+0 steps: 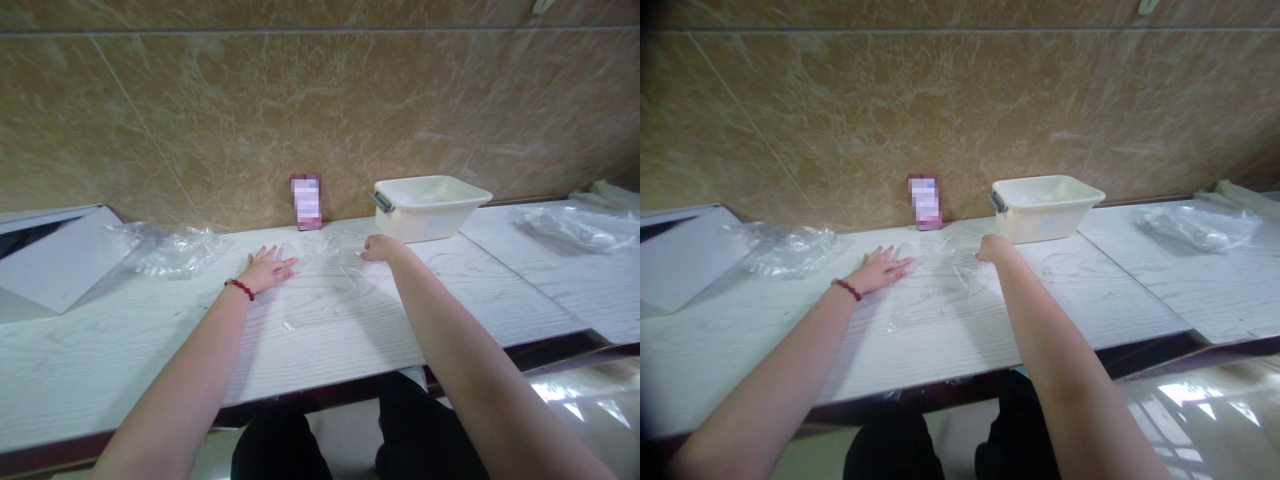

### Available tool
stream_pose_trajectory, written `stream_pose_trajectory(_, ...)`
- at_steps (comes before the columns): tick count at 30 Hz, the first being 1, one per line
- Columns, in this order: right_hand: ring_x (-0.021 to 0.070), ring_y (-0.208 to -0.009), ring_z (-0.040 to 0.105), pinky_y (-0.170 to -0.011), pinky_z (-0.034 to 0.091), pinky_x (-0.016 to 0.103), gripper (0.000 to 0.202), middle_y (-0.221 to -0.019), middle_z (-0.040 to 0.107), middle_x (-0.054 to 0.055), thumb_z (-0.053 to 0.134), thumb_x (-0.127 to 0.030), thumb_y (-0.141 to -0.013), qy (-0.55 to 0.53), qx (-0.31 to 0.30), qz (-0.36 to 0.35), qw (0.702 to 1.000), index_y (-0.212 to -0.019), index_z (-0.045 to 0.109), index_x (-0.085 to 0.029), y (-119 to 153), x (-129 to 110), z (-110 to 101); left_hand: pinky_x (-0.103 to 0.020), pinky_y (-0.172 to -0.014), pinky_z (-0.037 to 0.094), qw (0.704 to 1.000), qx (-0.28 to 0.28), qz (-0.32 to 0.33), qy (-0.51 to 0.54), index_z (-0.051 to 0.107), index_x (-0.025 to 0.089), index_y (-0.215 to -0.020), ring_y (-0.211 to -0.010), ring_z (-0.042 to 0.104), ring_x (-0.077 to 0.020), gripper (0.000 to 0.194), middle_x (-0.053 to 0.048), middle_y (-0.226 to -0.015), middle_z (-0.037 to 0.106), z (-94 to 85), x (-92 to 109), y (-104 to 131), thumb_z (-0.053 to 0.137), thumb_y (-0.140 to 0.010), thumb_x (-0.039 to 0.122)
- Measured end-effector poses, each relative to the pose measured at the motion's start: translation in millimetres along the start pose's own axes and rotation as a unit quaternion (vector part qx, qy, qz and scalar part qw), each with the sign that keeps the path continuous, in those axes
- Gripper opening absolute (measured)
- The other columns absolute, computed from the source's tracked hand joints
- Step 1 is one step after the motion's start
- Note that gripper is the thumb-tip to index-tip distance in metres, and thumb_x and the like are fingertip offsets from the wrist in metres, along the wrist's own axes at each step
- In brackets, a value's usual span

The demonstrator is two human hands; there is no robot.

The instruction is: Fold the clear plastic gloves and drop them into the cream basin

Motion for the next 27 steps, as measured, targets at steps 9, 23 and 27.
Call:
stream_pose_trajectory(9,0.0214,-0.090,0.055,-0.070,0.043,0.025,0.035,-0.100,0.059,0.013,0.051,-0.035,-0.069,0.003,0.005,-0.007,1.000,-0.093,0.062,-0.012,-3,-1,2,-0.056,-0.092,0.005,1.000,-0.019,0.004,0.006,0.030,0.041,-0.122,-0.124,0.001,-0.0356,0.060,0.000,-0.140,0.007,2.7,3,0,0.019,-0.069,0.068)
stream_pose_trajectory(23,0.0202,-0.085,0.058,-0.069,0.042,0.024,0.030,-0.088,0.063,0.013,0.046,-0.018,-0.068,-0.003,-0.008,-0.021,1.000,-0.090,0.064,-0.010,-5,-4,3,-0.056,-0.091,0.011,0.997,0.047,0.064,0.022,0.036,0.035,-0.121,-0.123,0.011,-0.0344,0.054,-0.005,-0.136,0.023,-3.2,8,-2,0.024,-0.075,0.060)
stream_pose_trajectory(27,0.0205,-0.084,0.058,-0.068,0.043,0.023,0.030,-0.086,0.064,0.014,0.046,-0.015,-0.066,-0.008,-0.002,-0.020,1.000,-0.089,0.065,-0.010,-5,-4,-2,-0.043,-0.095,0.021,0.982,0.147,0.118,0.018,0.045,0.024,-0.118,-0.119,0.028,-0.0245,0.047,-0.007,-0.127,0.039,-16.3,17,0,0.026,-0.081,0.046)
Point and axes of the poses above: each hand's wrist, its own y-axis away from the middle knuckle, its own z-axis out of the palm, x = y × z, the point moved 5 cm from there along -y, towards the middle knuckle
